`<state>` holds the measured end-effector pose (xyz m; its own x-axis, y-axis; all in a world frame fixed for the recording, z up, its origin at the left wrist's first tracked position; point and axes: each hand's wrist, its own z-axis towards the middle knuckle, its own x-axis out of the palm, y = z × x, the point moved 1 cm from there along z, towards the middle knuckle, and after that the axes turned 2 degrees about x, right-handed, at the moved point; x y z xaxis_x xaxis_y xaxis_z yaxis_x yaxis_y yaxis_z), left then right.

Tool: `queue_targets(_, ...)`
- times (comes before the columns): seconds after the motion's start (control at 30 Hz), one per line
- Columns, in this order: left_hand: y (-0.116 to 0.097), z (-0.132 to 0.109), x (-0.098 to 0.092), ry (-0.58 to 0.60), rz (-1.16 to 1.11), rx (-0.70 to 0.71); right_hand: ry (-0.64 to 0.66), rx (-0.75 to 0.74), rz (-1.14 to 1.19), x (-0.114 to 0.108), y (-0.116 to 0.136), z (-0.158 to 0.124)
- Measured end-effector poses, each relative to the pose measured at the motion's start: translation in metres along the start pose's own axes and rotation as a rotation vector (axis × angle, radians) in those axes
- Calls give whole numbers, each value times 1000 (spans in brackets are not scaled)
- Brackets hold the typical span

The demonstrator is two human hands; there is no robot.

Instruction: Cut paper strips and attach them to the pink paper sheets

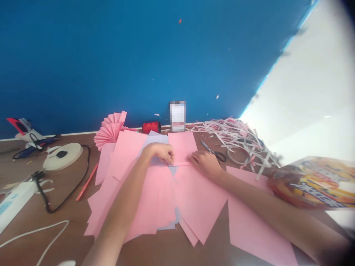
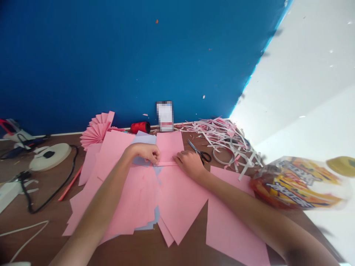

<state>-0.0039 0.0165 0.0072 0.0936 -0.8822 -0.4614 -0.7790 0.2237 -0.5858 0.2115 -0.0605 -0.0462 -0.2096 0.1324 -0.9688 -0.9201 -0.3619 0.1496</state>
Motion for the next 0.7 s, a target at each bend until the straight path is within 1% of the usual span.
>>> queue_targets(0.17, 0, 0, -1, -18, 41, -31, -9, 62, -28, -1, 0, -1)
queue_targets(0.3, 0, 1, 0, -27, 105, -9, 28, 115, -50, -2, 1, -1)
queue_targets(0.47, 1, 2, -1, -27, 148, 14, 42, 133, -59, -5, 3, 0)
queue_targets(0.57, 0, 1, -1, -41, 164, -6, 51, 163, -88, -7, 4, -1)
queue_targets(0.7, -4, 1, 0, -52, 184, -65, 93, 200, -124, -9, 6, -2)
